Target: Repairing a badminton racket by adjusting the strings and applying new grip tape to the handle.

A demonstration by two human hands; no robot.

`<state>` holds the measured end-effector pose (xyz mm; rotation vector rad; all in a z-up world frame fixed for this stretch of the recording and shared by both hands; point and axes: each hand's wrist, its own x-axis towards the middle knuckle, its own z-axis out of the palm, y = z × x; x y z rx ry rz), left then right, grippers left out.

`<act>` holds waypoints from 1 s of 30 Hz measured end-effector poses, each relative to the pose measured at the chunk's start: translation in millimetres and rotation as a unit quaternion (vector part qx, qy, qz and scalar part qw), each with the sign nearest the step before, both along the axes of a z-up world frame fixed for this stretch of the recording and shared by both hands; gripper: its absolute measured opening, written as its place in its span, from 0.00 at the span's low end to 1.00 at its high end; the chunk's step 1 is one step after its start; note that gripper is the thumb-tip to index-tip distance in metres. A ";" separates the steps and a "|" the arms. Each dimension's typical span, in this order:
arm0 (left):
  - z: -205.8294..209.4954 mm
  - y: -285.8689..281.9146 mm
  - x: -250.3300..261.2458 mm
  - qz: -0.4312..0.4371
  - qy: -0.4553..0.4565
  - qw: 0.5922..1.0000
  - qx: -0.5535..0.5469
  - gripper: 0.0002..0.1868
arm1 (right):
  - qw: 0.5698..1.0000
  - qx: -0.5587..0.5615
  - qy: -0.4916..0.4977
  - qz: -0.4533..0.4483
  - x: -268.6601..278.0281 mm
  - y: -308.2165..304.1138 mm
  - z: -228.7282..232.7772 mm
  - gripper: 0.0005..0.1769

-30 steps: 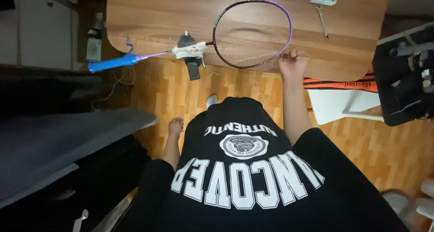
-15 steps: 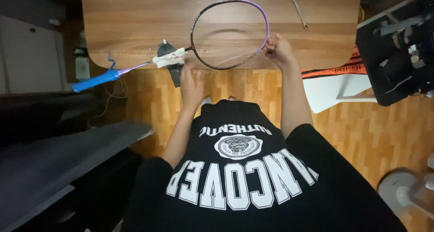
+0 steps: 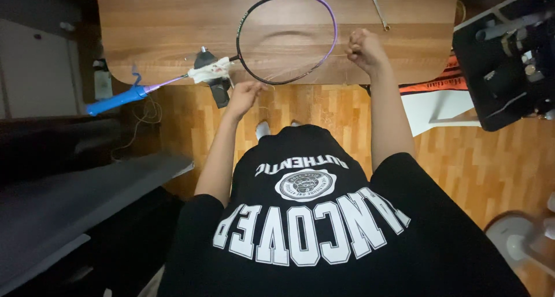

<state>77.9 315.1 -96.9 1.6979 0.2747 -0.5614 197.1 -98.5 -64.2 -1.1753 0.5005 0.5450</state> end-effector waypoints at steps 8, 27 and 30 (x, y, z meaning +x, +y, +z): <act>38.3 -13.5 -25.1 0.012 -0.078 0.995 0.059 0.16 | 0.986 -0.009 0.051 -0.157 -77.4 -94.1 0.7 0.16; 26.7 -45.7 -47.6 -0.048 -0.010 0.957 0.285 0.23 | 0.845 0.134 -0.139 -0.498 -126.1 -115.4 41.8 0.11; 17.8 -61.6 -39.4 -0.092 0.070 0.975 0.192 0.24 | 0.900 0.021 -0.103 -0.422 -137.4 -102.0 32.9 0.16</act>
